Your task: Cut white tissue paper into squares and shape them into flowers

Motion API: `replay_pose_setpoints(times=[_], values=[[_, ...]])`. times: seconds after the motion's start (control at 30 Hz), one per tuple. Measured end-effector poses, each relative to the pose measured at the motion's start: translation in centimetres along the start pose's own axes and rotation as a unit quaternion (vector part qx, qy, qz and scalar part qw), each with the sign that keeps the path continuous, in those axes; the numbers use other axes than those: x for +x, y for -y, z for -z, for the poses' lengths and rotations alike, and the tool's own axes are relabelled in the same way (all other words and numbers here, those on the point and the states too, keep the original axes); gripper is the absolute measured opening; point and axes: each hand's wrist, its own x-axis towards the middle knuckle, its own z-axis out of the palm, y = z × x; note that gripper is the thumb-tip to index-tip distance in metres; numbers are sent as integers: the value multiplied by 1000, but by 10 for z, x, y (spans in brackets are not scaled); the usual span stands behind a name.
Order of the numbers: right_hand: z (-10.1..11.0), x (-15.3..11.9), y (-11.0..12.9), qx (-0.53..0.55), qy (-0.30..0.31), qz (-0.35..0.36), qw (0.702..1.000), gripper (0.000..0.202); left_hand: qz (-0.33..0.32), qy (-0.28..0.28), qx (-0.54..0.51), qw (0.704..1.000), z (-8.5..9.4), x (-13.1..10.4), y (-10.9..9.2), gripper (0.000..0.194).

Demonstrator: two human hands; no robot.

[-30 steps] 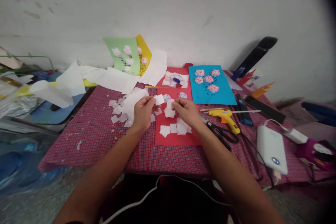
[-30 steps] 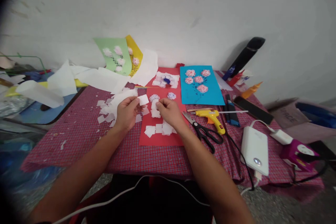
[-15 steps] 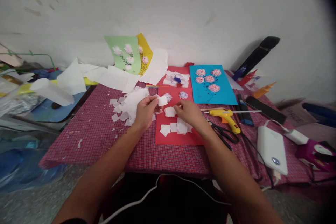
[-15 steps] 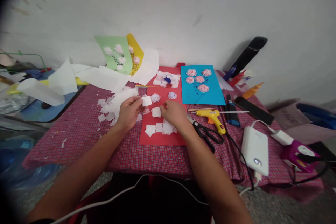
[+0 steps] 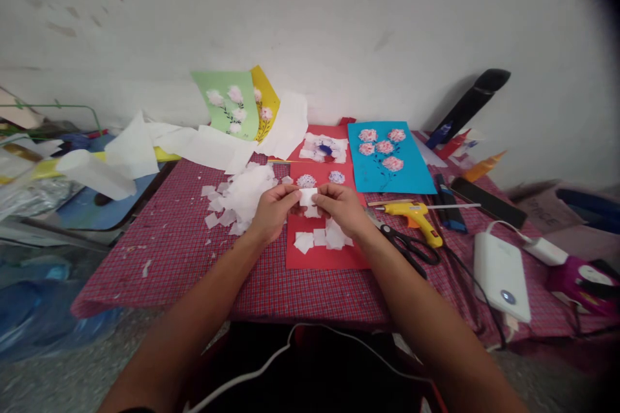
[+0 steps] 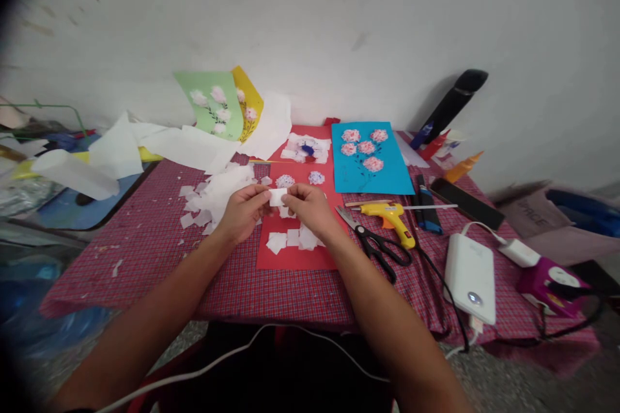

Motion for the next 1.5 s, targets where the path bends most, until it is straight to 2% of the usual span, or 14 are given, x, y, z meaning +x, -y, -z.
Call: replay_pose_setpoints(times=[0.1, 0.23, 0.5, 0.7, 1.07, 1.17, 1.33, 1.5], values=[[-1, 0, 0, 24, -17, -15, 999, 26, 15, 29, -21, 999, 2, 0, 0, 30], [-2, 1, -2, 24, -43, 1, 999, 23, 12, 57, -9, 998, 2, -1, 0, 29], [0, 5, -14, -44, -56, 36, 997, 17, -3, 47, 10, 999, 1, -1, 1, 27], [-1, 4, -12, -84, -64, 66, 992, 18, -8, 35, 28, 999, 0, -2, 0, 28], [-3, 3, -11, -76, -50, 61, 994, 16, -16, 26, 60, 998, 1, 0, 4, 25], [-2, 3, -11, -80, -59, 84, 991, 14, -19, 21, 68, 997, 1, 0, 3, 25], [-1, -2, -4, -119, -109, 149, 976, 10, -57, 15, 113, 992, 1, -1, 3, 22], [-4, -7, 0, -143, -49, 133, 980, 10, -123, 15, 199, 972, 1, -4, 5, 16]])
